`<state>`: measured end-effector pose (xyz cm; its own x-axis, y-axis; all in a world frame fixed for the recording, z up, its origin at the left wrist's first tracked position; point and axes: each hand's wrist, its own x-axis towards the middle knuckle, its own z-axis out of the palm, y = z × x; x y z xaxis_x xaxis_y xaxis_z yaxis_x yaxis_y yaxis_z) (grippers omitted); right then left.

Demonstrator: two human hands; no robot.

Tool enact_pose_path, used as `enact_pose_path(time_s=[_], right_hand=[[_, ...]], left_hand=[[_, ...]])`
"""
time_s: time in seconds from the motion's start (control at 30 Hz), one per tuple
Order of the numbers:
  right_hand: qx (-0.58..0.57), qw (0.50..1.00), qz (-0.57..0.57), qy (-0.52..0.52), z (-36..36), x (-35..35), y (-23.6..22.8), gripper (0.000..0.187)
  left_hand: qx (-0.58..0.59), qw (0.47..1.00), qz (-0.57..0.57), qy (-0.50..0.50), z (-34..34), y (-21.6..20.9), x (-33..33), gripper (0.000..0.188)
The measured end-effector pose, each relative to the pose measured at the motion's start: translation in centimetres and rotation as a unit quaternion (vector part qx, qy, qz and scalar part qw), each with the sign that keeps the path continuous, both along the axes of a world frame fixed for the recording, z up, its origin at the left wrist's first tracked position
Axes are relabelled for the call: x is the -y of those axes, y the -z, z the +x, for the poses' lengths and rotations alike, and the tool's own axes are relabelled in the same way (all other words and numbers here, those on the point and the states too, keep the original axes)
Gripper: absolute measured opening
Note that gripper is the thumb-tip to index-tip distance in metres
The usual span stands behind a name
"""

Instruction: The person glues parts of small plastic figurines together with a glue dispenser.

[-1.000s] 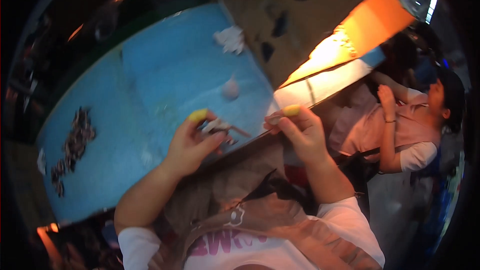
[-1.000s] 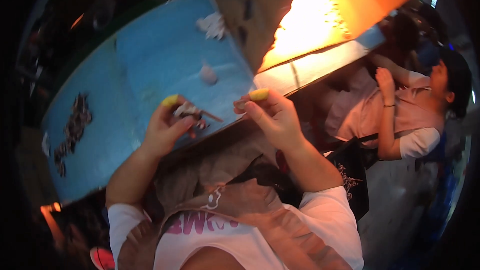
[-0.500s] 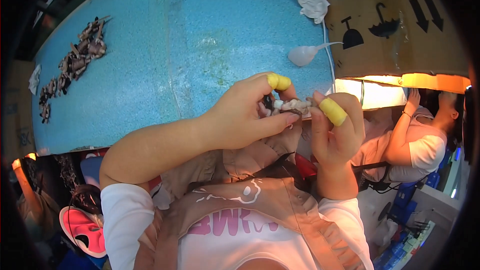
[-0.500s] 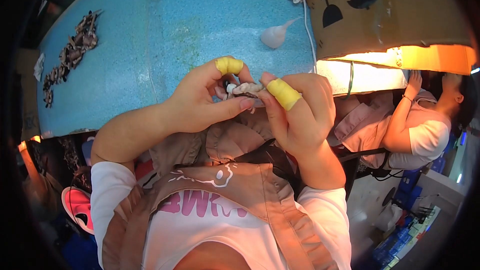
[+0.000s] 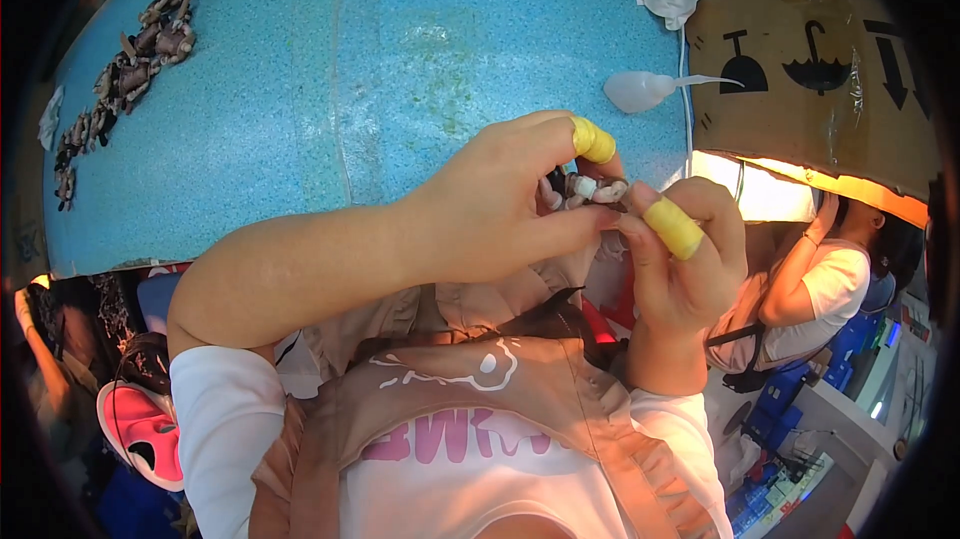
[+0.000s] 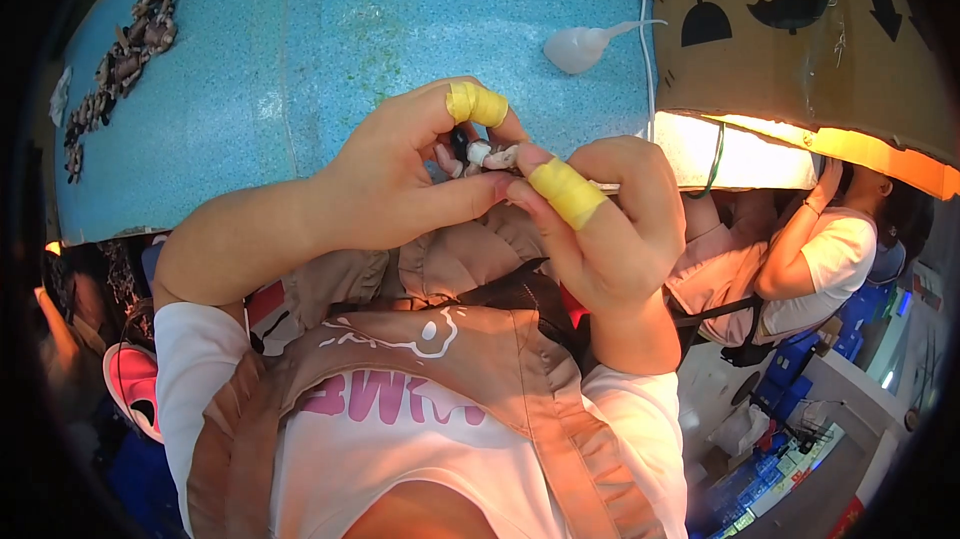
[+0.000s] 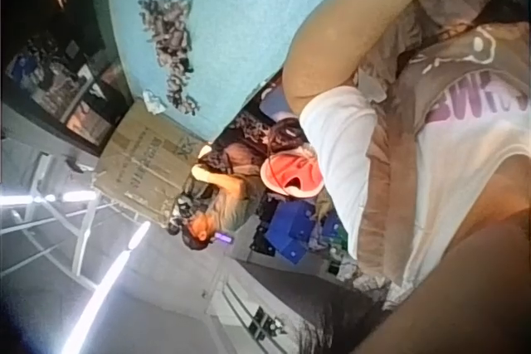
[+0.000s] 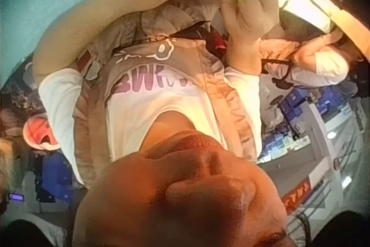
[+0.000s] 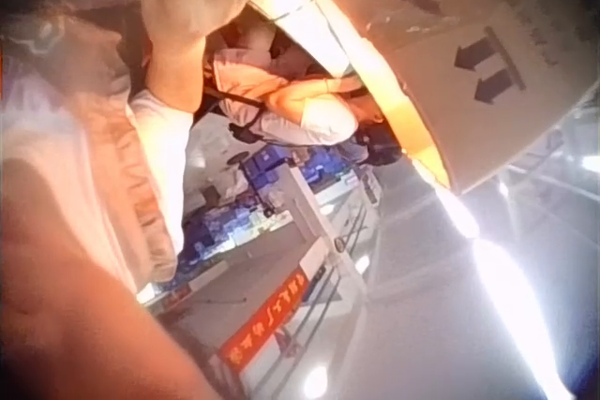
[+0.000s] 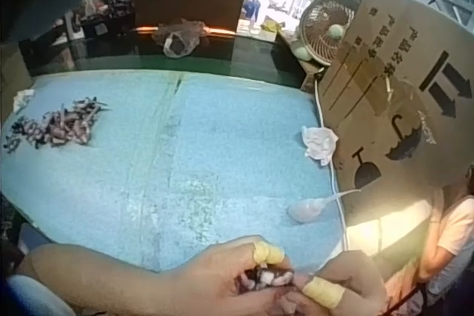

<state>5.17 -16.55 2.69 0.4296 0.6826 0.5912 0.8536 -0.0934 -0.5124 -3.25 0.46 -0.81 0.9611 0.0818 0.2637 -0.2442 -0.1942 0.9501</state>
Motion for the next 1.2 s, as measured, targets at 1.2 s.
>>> enact_pose_path(time_s=[1.2], right_hand=[[-0.168,0.981,0.079,-0.063,0.5,-1.5,0.7,0.020]], left_hand=[[0.162,0.986,0.048,0.013,0.4,-1.1,-1.6,0.030]])
